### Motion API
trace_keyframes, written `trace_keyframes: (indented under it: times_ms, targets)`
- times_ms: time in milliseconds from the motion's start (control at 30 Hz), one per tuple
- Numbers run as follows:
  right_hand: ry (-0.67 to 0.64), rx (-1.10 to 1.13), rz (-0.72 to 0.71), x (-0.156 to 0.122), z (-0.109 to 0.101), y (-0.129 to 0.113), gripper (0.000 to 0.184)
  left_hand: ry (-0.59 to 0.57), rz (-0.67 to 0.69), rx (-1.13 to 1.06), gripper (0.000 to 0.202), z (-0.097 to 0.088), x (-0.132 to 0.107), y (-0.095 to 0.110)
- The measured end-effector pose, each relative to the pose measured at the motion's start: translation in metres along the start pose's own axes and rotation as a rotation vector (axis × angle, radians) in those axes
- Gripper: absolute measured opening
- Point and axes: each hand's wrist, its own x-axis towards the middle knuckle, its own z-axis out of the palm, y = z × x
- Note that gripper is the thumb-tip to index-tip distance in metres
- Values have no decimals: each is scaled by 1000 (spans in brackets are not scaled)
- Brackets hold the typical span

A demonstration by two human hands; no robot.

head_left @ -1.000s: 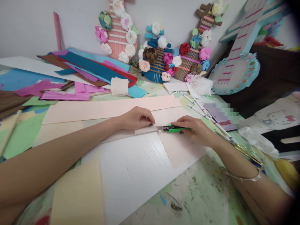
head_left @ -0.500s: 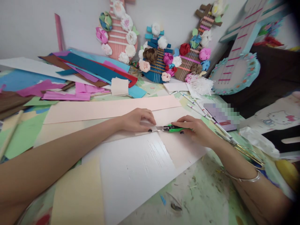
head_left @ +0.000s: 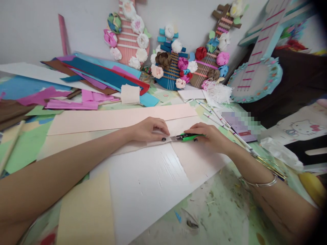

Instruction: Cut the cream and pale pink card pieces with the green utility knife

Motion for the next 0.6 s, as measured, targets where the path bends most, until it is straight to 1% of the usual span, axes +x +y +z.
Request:
trace_keyframes:
  times_ms: [200,367,600]
  targets:
    - [7,27,9,-1,0,-9,47,-7,-1,26,14,0,0,2]
    - [-3,33,43,-8,-2,-14,46,-3,-6,22,14,0,0,1]
    - [-21,51,99,-18,-4,-13,49,-7,3,30,15,0,0,-1]
